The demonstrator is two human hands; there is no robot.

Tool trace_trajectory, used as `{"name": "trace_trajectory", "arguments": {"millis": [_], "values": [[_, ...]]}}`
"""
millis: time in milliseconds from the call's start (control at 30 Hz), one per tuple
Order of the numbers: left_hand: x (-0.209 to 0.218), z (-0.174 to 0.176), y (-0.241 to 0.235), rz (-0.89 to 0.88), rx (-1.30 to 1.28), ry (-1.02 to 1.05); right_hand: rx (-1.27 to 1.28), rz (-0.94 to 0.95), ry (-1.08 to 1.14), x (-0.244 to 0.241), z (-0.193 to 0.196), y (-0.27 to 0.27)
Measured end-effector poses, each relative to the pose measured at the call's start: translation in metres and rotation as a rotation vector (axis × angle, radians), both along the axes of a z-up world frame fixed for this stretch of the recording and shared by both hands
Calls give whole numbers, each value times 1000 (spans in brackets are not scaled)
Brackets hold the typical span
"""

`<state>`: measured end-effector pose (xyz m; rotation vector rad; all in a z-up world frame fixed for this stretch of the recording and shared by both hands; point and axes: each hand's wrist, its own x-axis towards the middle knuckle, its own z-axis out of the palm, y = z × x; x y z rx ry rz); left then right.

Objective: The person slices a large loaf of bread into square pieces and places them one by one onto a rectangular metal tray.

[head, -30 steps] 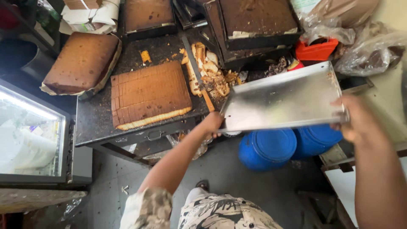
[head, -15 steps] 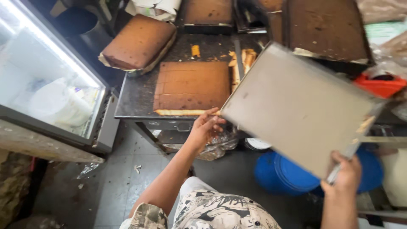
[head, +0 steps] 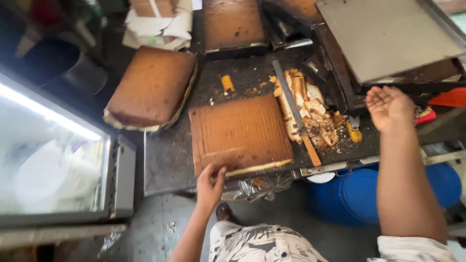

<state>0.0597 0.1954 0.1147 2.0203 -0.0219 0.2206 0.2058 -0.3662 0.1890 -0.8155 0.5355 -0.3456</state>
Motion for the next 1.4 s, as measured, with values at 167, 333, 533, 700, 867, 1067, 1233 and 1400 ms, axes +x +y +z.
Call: {"name": "trace_trajectory", "arguments": {"millis": [167,333,533,700,867,1067,1233,1400], "values": [[22,-16,35,-9,-42,5,-408,-317,131,-26,-15,61],[54,-6,22,-25,-29,27,-1026,-172,87,-28,8,110],[71,30,-45,-272,-274,-54,-101,152,203,96,4,117],[41,52,-60,-295,-221,119,203,79,-27,201,-34,35],[11,8,-20,264,-251,-18,150,105,-313,215,-53,43],[-2,-41,94,673,-572,35,173,128,-328,91,-47,154],[71,-80,214,737,-1196,132,83,159,-386,6,14,257],[195,-126,331,675,-1549,190,87,108,-493,-40,56,349]]}}
